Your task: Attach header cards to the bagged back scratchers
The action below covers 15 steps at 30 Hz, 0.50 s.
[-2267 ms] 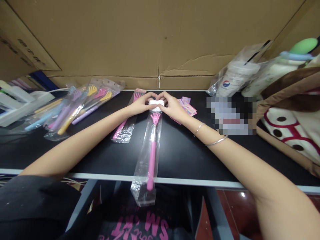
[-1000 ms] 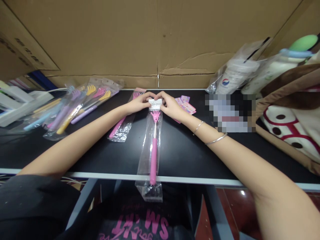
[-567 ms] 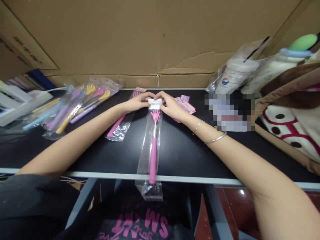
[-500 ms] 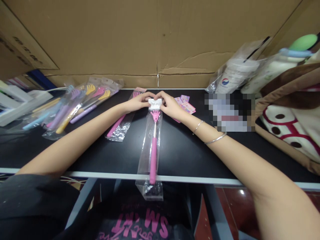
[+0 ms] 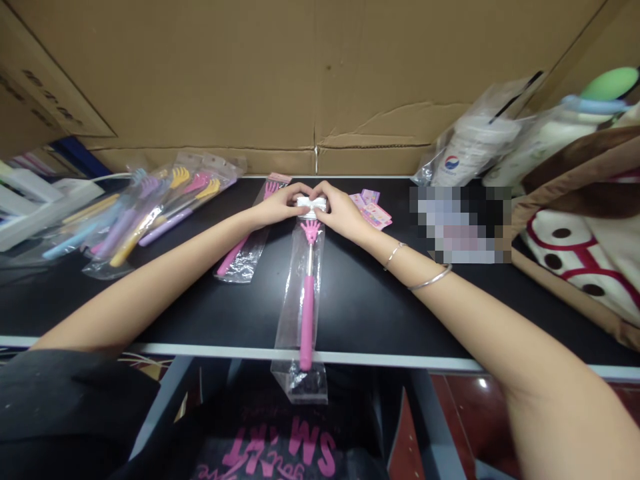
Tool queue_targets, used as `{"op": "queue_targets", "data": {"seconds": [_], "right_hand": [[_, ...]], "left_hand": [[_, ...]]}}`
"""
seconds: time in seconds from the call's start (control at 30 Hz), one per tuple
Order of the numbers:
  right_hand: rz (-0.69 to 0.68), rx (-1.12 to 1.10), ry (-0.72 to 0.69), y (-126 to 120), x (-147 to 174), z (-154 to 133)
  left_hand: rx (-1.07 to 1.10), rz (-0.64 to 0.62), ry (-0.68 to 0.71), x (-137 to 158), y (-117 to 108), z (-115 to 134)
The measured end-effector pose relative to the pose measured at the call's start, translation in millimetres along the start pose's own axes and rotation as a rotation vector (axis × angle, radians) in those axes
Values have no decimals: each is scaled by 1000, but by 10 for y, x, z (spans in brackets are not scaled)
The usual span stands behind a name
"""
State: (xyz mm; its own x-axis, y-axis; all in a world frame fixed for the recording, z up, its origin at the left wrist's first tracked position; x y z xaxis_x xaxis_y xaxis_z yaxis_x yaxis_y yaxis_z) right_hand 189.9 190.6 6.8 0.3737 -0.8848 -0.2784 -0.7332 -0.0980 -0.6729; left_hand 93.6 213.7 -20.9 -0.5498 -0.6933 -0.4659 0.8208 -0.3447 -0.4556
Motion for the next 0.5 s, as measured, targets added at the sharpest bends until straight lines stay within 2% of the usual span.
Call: {"op": "queue_targets", "data": {"seconds": [0.23,0.5], "right_hand": [[4,-2,-15,10,-15,-1],[-24,-16,-8,37,-33,36]], "left_hand": [[-70,28,4,-18,-23,-24],[-23,12,10,-14,-10,-19]]}}
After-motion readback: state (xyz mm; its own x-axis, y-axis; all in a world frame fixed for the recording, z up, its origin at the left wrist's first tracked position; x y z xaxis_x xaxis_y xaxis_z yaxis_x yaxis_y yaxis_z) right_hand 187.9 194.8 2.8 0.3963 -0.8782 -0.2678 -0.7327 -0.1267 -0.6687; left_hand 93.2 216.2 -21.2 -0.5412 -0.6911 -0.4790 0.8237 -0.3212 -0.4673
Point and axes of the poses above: each hand's wrist, its own x-axis away from the middle knuckle, its own y-axis out of the palm, z = x × y, the point moved 10 cm from there along -x, towards the middle knuckle, and after that the axes turned 14 degrees about y, right-handed, at the moved point
